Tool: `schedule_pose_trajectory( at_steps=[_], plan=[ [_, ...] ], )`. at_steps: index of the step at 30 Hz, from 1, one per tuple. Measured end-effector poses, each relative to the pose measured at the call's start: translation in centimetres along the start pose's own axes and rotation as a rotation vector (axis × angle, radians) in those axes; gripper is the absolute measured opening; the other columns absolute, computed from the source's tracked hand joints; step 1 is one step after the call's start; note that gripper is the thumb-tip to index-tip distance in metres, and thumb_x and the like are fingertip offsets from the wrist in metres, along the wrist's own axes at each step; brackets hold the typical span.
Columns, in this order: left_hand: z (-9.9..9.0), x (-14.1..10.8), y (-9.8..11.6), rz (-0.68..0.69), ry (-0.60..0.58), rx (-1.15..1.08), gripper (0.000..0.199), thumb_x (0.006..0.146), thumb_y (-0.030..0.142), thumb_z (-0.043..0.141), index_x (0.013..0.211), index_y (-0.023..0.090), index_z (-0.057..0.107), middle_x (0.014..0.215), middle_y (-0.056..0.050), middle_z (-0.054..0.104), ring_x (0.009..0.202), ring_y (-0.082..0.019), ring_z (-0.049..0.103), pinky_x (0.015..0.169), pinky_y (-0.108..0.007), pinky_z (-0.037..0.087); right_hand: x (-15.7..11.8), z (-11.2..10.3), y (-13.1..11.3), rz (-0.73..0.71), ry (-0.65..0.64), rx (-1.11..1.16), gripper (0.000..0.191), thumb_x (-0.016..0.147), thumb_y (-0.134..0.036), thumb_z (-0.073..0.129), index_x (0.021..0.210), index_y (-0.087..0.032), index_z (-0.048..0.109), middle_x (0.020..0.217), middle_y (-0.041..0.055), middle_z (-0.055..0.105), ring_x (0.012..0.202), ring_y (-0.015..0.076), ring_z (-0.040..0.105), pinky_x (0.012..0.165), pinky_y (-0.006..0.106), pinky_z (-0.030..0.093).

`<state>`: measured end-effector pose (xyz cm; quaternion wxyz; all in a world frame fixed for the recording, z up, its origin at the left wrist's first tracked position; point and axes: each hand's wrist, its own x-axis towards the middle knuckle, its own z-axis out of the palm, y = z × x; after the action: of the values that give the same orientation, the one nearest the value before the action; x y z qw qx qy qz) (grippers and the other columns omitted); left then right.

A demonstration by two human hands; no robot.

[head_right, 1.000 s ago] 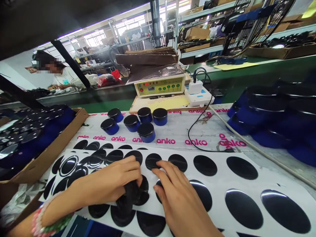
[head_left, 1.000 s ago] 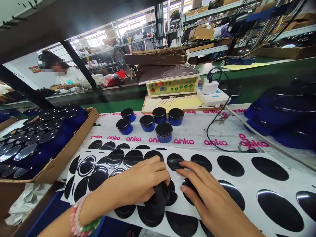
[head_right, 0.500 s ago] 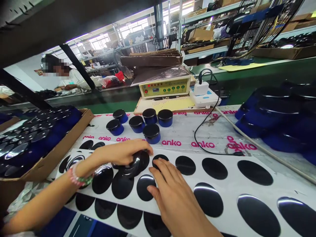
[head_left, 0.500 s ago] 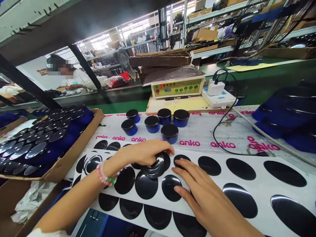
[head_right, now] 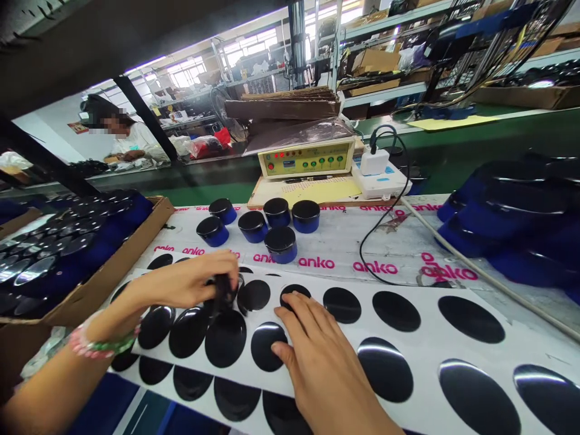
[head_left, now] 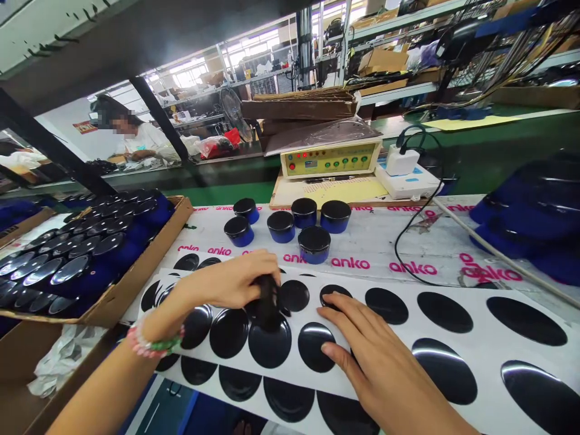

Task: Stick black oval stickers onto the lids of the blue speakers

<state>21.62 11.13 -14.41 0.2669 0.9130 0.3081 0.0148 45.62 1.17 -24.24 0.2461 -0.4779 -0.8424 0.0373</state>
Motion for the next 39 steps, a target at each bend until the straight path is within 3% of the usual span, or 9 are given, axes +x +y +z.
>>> schedule_pose_trajectory(
  at_steps=[5, 8, 13, 21, 25, 31, 33, 36, 39],
  plan=[
    [0.0, -5.7, 0.2, -0.139, 0.276, -0.171, 0.015, 0.08, 0.009, 0.054, 0.073, 0.018, 0.044, 0.095, -0.003, 0.056, 0.082, -0.012, 0.054, 0.075, -0.023, 0.044, 0.4, 0.1, -0.7, -0.075, 0.091, -0.043, 0.031, 0.092, -0.019, 0.042, 0.12, -0.016, 0.055, 0.128, 0.012, 0.056, 0.115, 0.0286, 0.055, 0.087, 0.051, 0.055],
    [2.2, -5.2, 1.1, -0.145, 0.159, -0.219, 0.015, 0.08, 0.004, 0.049, 0.08, 0.019, 0.048, 0.091, -0.002, 0.061, 0.079, -0.012, 0.058, 0.072, -0.023, 0.045, 0.8, 0.8, -1.9, -0.131, 0.09, -0.02, 0.033, 0.092, -0.018, 0.042, 0.123, -0.014, 0.052, 0.133, 0.0125, 0.053, 0.121, 0.0288, 0.051, 0.089, 0.05, 0.054],
    [4.6, -2.1, 1.8, -0.178, 0.039, 0.01, 0.06, 0.068, -0.005, 0.041, 0.12, 0.025, 0.043, 0.112, -0.001, 0.061, 0.098, -0.018, 0.06, 0.079, -0.027, 0.044, 0.9, 2.3, -2.9, -0.08, 0.009, 0.032, 0.032, 0.091, -0.018, 0.043, 0.122, -0.015, 0.052, 0.134, 0.013, 0.052, 0.121, 0.0301, 0.05, 0.088, 0.051, 0.054],
    [4.0, -1.2, 1.5, -0.115, -0.11, 0.124, 0.044, 0.062, -0.004, 0.04, 0.097, 0.02, 0.052, 0.091, -0.001, 0.06, 0.083, -0.017, 0.057, 0.069, -0.025, 0.042, 0.9, 2.1, -2.8, -0.056, -0.013, 0.069, 0.033, 0.09, -0.017, 0.043, 0.122, -0.018, 0.052, 0.134, 0.0112, 0.052, 0.121, 0.0282, 0.051, 0.087, 0.05, 0.055],
    [3.8, -5.7, 1.9, -0.143, 0.038, 0.0, 0.038, 0.067, -0.009, 0.038, 0.088, 0.021, 0.05, 0.088, 0.0, 0.056, 0.088, -0.015, 0.051, 0.074, -0.024, 0.041, 1.1, 2.3, -2.6, -0.076, 0.024, 0.043, 0.03, 0.091, -0.019, 0.042, 0.119, -0.018, 0.053, 0.132, 0.011, 0.054, 0.118, 0.0278, 0.053, 0.083, 0.048, 0.057],
    [1.3, -12.1, 1.2, -0.199, 0.508, -0.048, 0.031, 0.082, 0.005, 0.055, 0.067, 0.019, 0.033, 0.09, 0.001, 0.055, 0.097, -0.014, 0.052, 0.082, -0.024, 0.042, 0.4, 1.7, -2.2, -0.207, 0.098, -0.111, 0.033, 0.094, -0.021, 0.037, 0.119, -0.011, 0.056, 0.129, 0.0166, 0.055, 0.116, 0.0301, 0.055, 0.082, 0.047, 0.057],
    [0.9, -10.8, 0.4, -0.153, 0.501, -0.096, 0.029, 0.086, 0.007, 0.051, 0.066, 0.019, 0.034, 0.09, 0.0, 0.057, 0.093, -0.013, 0.056, 0.08, -0.024, 0.044, 0.4, 0.8, -2.1, -0.319, 0.117, -0.183, 0.036, 0.095, -0.022, 0.035, 0.12, -0.008, 0.056, 0.13, 0.0186, 0.055, 0.118, 0.0333, 0.053, 0.082, 0.049, 0.057],
    [0.7, -6.3, -1.1, -0.109, 0.288, -0.124, 0.017, 0.085, 0.005, 0.045, 0.089, 0.021, 0.049, 0.095, -0.001, 0.059, 0.085, -0.011, 0.058, 0.078, -0.023, 0.045, 2.0, -0.4, -1.8, -0.471, 0.045, -0.177, 0.035, 0.094, -0.02, 0.036, 0.121, -0.009, 0.057, 0.131, 0.0184, 0.054, 0.121, 0.0346, 0.049, 0.087, 0.049, 0.054],
    [0.7, -1.5, -2.7, -0.017, 0.025, -0.005, 0.049, 0.075, -0.005, 0.043, 0.115, 0.021, 0.048, 0.11, -0.004, 0.059, 0.103, -0.016, 0.055, 0.09, -0.028, 0.041, 4.8, -0.7, -1.1, -0.507, -0.157, 0.025, 0.028, 0.094, -0.016, 0.038, 0.112, -0.013, 0.06, 0.125, 0.0158, 0.055, 0.119, 0.0292, 0.05, 0.093, 0.044, 0.051]
  ],
)
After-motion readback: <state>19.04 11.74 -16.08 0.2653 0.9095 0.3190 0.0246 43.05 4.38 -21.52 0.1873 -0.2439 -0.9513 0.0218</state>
